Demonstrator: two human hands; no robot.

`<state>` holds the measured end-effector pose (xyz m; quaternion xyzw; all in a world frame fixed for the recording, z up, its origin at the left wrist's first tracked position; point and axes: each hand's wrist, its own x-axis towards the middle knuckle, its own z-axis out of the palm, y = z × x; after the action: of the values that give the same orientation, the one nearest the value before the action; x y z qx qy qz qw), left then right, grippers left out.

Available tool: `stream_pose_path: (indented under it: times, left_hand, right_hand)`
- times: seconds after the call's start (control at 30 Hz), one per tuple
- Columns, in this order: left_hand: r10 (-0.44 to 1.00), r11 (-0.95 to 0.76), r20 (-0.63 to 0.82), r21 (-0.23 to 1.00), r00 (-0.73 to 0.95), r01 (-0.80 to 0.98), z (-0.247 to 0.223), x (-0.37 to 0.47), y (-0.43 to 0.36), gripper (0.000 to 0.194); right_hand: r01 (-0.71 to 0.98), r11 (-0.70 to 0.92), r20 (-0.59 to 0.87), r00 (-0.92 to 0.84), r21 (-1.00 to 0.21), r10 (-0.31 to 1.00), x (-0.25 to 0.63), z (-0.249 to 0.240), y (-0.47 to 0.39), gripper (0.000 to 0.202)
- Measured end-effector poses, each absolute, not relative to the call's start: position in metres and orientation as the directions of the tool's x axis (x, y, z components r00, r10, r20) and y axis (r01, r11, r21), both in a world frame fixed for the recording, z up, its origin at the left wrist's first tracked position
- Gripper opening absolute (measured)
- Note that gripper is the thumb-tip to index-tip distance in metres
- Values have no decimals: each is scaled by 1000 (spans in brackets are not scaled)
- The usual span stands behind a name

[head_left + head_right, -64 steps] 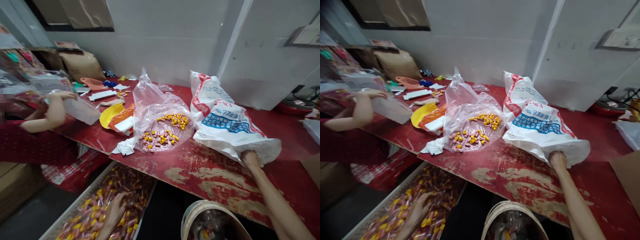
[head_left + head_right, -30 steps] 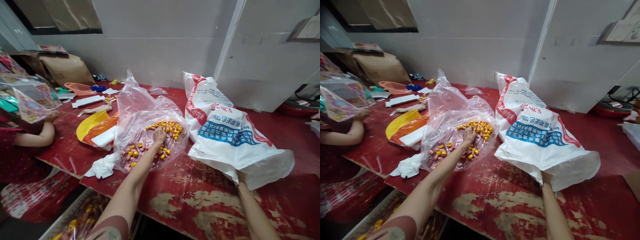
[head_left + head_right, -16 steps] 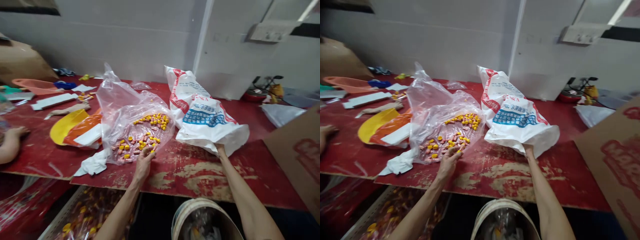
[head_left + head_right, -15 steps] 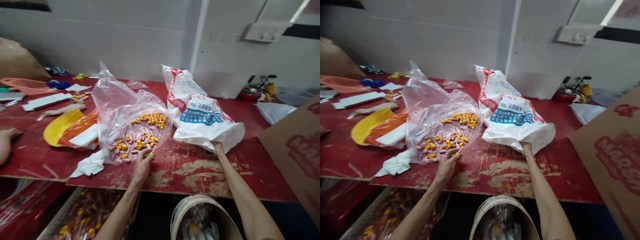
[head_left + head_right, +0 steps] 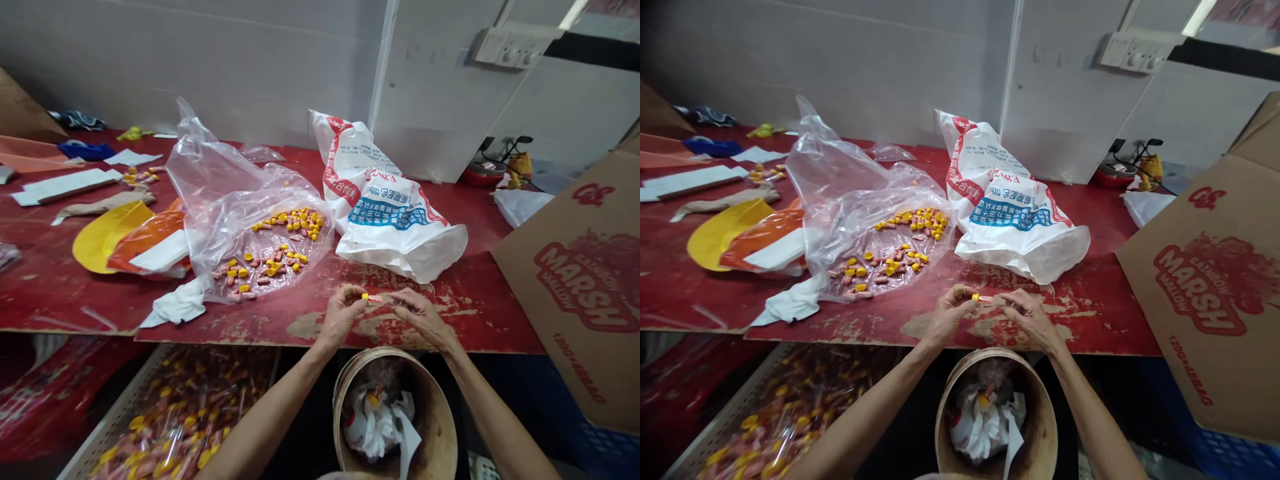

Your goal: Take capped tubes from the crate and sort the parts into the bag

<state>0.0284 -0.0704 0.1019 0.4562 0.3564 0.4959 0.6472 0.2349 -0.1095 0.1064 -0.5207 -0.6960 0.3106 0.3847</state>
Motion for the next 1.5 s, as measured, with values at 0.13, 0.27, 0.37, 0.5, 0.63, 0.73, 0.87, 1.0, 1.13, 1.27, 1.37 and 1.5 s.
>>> stream_pose_path:
  times: [0.13,0.27,0.37,0.5,0.63,0.73,0.87,1.0,1.13,1.27,1.37,1.5]
  left_hand:
    - [966,135,-53,939,254,-315,102,37,-84,22]
    - [976,133,-68,939,209,-318,95,41,-94,21]
    - [980,125,-64,936,190,-329,89,42,-98,21]
    - [977,132,-53,909,205,-395,85,45,-101,25]
    - [978,103,-27,926,208,-364,79,42,-96,31]
    - [937,-30,76,990,342,-136,70,32,-86,35]
    - [925,-288,205,928,322,238,50,10,-70,38]
    - [941,-334,329,852,84,404,30,-9,-59,36]
    - [922,-368,386,833,43,414,17,-14,-58,36]
    - [913,-384,408,832,28,401,15,-11,-58,38]
    - [913,-387,408,834,33,394,20,-10,-60,41]
    - [894,-441,440,824,89,355,24,-4,-68,45]
  right_hand:
    - [531,378,296,-237,-758,925,216,107,-113,29]
    - [586,429,339,-263,-687,903,204,100,-111,27]
    - [651,418,342,-249,-633,906,195,98,-111,25]
    - [720,406,339,-247,-563,908,183,94,-109,22]
    - [753,351,335,-183,-556,924,176,87,-104,23]
    - [754,326,169,-281,-570,945,183,86,-96,24]
    - [925,315,-199,-356,-211,913,208,89,-80,22]
    - [975,220,-276,-210,8,938,226,90,-67,14]
    - [966,253,-360,-218,54,907,222,90,-63,14]
    - [966,253,-421,-206,59,883,216,89,-57,13]
    - [959,279,-437,-234,43,869,219,88,-55,12]
    - [965,260,-393,-231,23,890,244,72,-50,10]
